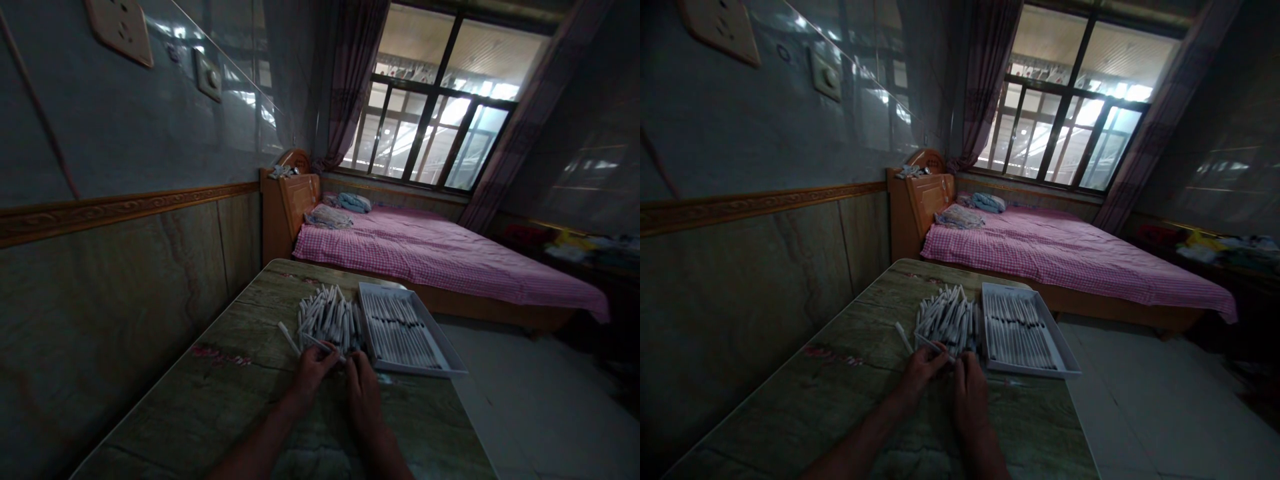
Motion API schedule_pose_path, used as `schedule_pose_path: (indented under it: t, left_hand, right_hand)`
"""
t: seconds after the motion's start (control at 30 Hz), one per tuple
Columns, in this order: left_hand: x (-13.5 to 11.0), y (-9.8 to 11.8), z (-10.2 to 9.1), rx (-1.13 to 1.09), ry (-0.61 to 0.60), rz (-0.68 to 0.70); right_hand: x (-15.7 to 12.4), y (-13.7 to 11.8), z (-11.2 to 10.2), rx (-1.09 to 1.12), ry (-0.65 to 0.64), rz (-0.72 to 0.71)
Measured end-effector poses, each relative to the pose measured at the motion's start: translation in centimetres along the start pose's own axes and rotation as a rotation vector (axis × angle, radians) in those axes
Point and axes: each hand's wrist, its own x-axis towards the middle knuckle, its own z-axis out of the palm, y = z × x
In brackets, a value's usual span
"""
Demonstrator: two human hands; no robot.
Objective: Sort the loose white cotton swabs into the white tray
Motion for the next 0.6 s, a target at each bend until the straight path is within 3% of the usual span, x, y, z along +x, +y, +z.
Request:
schedule_pose_path:
  t: [0.1,0.3,0.43,0.5,0.6]
  left_hand:
    - [-0.2,0.0,0.0,0.024,-0.001,0.005]
    - [0.0,0.0,0.0,0.036,-0.02,0.023]
    - [0.2,0.3,0.0,0.006,0.064,0.02]
    - [0.2,0.3,-0.1,0.003,0.062,0.017]
    - [0.1,0.4,-0.1,0.017,0.037,0.016]
  right_hand:
    - [0.1,1.2,0.1,-0.066,0.005,-0.021]
    - [0.1,2.8,0.0,-0.253,-0.013,-0.203]
    - [0.0,1.7,-0.2,-0.138,0.005,-0.092]
    - [0.1,1.3,-0.2,-0.08,0.007,-0.028]
    - [0.2,1.3,-0.1,-0.094,0.018,-0.042]
